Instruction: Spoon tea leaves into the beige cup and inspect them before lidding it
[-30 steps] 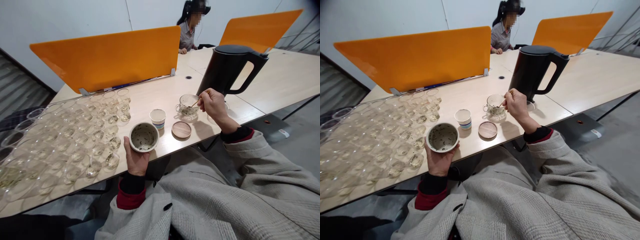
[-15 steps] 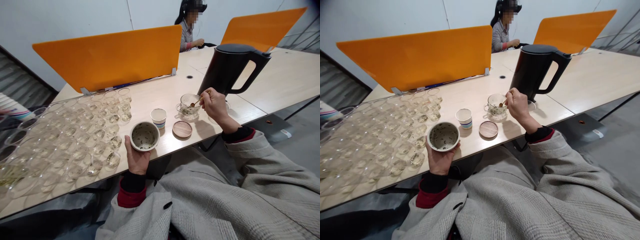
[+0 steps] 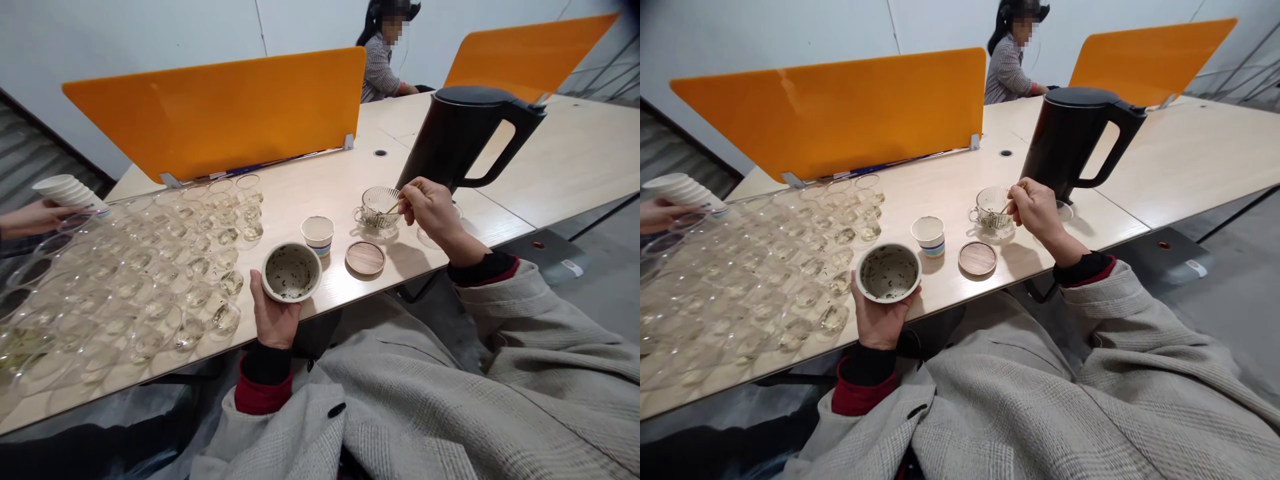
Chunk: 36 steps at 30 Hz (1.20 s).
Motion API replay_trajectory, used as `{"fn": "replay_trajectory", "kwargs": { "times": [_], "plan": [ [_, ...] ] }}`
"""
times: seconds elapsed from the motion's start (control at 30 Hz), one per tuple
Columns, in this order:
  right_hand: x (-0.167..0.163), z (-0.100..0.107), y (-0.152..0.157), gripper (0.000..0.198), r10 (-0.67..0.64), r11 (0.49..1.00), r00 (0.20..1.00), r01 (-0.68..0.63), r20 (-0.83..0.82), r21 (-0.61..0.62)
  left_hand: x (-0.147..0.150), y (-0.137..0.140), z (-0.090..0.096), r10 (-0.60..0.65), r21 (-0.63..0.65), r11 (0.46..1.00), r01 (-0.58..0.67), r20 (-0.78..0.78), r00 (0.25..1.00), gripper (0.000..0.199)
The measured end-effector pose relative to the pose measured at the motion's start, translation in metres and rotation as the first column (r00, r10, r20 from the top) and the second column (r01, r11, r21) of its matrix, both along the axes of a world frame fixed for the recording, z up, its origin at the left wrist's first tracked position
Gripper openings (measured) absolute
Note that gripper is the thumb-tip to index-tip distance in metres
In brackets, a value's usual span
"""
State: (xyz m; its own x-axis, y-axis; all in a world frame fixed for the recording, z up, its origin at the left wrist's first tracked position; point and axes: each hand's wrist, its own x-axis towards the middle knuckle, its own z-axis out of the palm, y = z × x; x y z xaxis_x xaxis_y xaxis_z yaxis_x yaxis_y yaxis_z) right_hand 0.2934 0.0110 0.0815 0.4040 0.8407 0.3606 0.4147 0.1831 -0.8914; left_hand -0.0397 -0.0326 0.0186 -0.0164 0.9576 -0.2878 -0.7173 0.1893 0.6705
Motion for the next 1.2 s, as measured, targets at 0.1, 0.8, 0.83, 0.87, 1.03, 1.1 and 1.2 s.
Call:
{"fn": "replay_trajectory", "kwargs": {
  "times": [0.1,0.8,0.83,0.87,1.03,1.1,1.2],
  "plan": [
    [0.003,-0.004,0.008,0.028,-0.020,1.000,0.988,0.021,-0.156,0.007,0.000,0.000,0.001,0.014,-0.023,1.000,-0.013,0.019,1.000,0.057],
    [0.006,-0.008,0.012,0.017,-0.068,0.995,0.736,0.098,-0.674,0.007,0.002,0.001,0.003,0.032,-0.018,0.999,-0.033,-0.037,0.999,0.059],
    [0.006,-0.007,0.010,0.017,-0.081,0.994,0.722,0.110,-0.688,-0.001,0.002,0.001,0.003,0.030,-0.020,0.999,-0.030,-0.033,0.999,0.059],
    [0.006,-0.007,0.009,0.017,-0.094,0.992,0.710,0.122,-0.698,-0.010,0.001,0.002,0.002,0.025,-0.020,0.999,-0.025,-0.024,0.999,0.059],
    [0.004,-0.005,0.000,0.015,-0.096,0.991,0.696,0.136,-0.711,0.000,-0.001,0.002,-0.001,0.002,0.006,1.000,-0.002,0.046,0.999,0.059],
    [0.004,-0.004,-0.002,0.014,-0.087,0.991,0.694,0.133,-0.715,0.009,-0.001,0.001,-0.001,0.010,0.005,1.000,-0.010,0.043,0.999,0.056],
    [0.007,-0.003,-0.002,0.012,-0.078,0.989,0.698,0.146,-0.712,0.036,0.000,0.000,0.002,0.015,-0.011,1.000,-0.015,0.031,0.999,0.051]
  ]
}}
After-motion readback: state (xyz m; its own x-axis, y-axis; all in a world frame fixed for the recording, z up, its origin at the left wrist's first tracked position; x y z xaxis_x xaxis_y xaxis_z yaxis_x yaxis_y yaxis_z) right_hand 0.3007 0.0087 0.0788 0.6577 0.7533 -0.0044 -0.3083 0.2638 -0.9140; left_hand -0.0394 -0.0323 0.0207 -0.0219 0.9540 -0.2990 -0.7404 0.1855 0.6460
